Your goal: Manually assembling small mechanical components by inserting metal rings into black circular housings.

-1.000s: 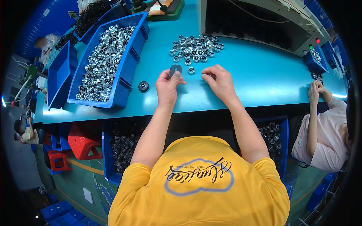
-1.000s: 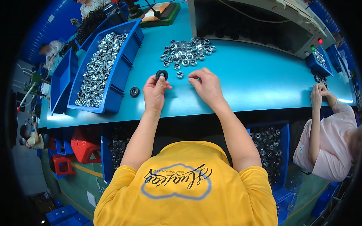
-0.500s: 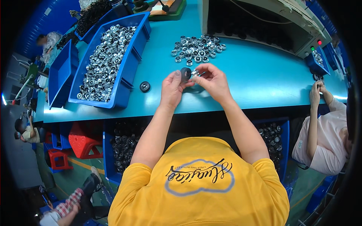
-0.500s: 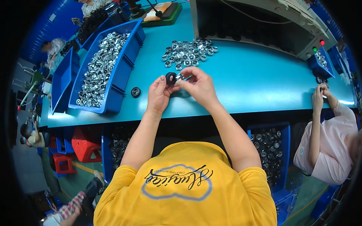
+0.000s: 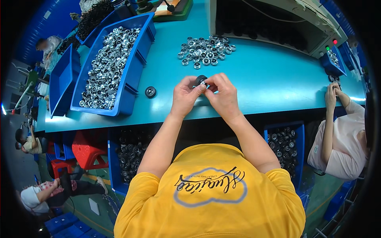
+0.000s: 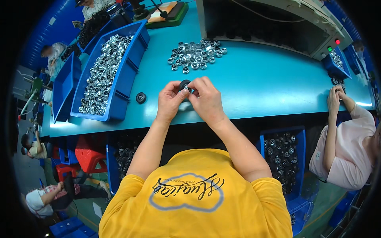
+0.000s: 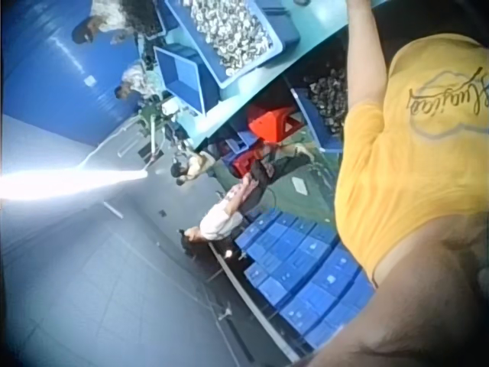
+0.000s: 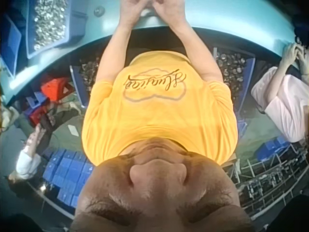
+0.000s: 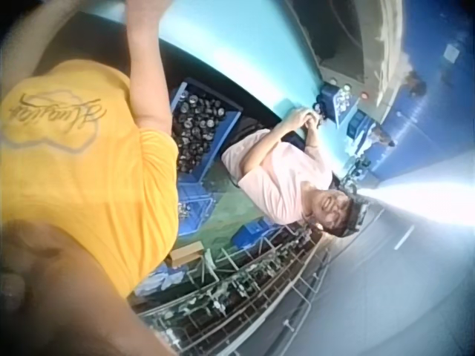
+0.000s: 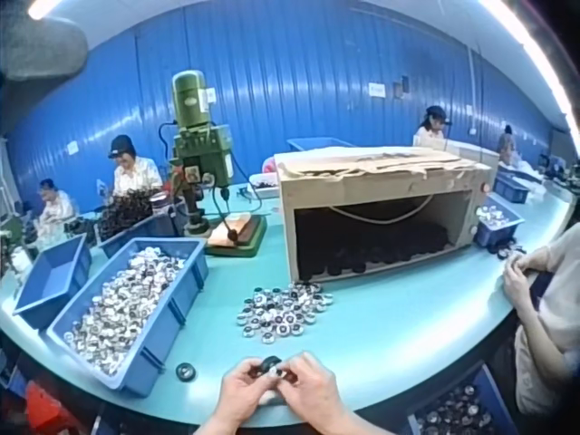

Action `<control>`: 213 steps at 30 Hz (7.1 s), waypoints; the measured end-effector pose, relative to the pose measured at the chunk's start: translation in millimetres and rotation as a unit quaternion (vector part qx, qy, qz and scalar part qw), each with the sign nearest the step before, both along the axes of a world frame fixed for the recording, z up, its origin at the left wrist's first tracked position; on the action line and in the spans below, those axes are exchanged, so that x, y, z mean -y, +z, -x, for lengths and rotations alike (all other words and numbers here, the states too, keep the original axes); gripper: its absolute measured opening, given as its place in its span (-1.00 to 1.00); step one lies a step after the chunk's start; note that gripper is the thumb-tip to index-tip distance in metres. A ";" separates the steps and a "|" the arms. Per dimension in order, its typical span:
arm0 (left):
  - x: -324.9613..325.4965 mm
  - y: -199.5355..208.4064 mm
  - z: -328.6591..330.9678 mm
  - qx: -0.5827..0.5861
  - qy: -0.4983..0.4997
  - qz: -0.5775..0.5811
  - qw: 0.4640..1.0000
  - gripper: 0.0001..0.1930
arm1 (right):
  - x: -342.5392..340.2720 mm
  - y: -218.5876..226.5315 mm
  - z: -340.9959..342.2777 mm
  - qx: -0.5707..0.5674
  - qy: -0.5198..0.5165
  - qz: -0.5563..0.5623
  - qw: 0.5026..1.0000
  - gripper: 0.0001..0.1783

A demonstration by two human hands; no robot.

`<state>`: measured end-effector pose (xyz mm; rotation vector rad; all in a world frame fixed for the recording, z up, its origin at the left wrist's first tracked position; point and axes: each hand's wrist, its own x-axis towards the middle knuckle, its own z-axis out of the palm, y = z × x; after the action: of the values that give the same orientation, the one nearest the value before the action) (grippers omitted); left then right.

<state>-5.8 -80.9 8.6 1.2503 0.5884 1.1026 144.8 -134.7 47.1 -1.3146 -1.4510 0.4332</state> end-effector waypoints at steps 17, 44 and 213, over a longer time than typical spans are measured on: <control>6.7 -7.8 -7.0 -0.081 0.047 -0.065 0.994 -0.82 | -0.7 -18.1 0.7 -0.255 0.012 0.154 0.955 -0.72; 19.0 9.6 -15.3 -0.305 0.195 -0.251 0.898 -0.72 | -7.9 -18.8 0.3 -0.218 -0.007 0.156 0.963 -0.81; -134.7 57.2 -109.8 -0.591 0.015 -0.419 0.689 -0.72 | -6.5 -18.5 -84.2 -0.081 0.068 0.107 0.989 -0.81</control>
<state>104.0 53.8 65.7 2.8150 1.0930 0.3843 229.0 -128.2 28.6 -1.3183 -1.3898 0.7856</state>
